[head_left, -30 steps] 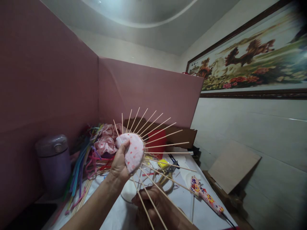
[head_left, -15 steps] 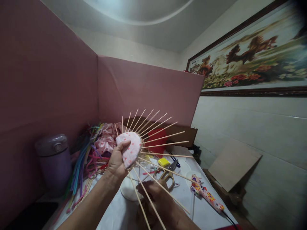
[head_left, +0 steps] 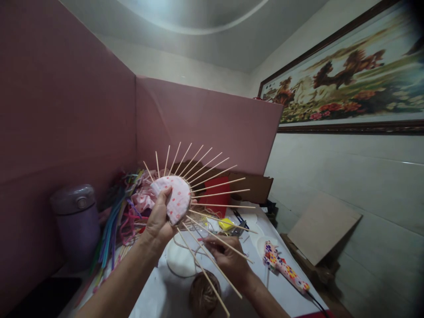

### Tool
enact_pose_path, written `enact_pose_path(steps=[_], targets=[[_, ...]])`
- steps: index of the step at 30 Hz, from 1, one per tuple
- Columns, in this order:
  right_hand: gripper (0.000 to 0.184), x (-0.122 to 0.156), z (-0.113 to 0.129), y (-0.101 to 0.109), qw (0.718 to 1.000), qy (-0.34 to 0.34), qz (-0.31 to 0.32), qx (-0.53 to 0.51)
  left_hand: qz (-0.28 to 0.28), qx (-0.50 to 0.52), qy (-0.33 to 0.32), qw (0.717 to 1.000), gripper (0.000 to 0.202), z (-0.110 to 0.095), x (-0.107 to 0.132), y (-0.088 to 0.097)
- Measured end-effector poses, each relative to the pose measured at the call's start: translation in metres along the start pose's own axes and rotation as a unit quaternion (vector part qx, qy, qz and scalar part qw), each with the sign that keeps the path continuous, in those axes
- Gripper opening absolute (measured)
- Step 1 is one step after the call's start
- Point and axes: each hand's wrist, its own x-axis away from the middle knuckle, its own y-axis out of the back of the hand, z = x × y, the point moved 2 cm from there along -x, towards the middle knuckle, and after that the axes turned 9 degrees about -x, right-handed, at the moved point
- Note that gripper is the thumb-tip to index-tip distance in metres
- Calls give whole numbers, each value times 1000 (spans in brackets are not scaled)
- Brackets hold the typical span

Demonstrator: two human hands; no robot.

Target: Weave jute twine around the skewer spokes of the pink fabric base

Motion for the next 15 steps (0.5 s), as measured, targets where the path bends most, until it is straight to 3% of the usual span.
enact_pose_path(steps=[6, 10, 15], targets=[[24, -3, -1, 26, 975, -73, -78, -197, -46, 7, -62, 997, 16, -8, -10, 8], [26, 1, -7, 33, 957, -24, -139, -253, -52, 0, -84, 995, 14, -10, -16, 14], [22, 5, -1, 37, 964, 26, -157, -211, -44, -12, -87, 995, 14, -10, -18, 17]])
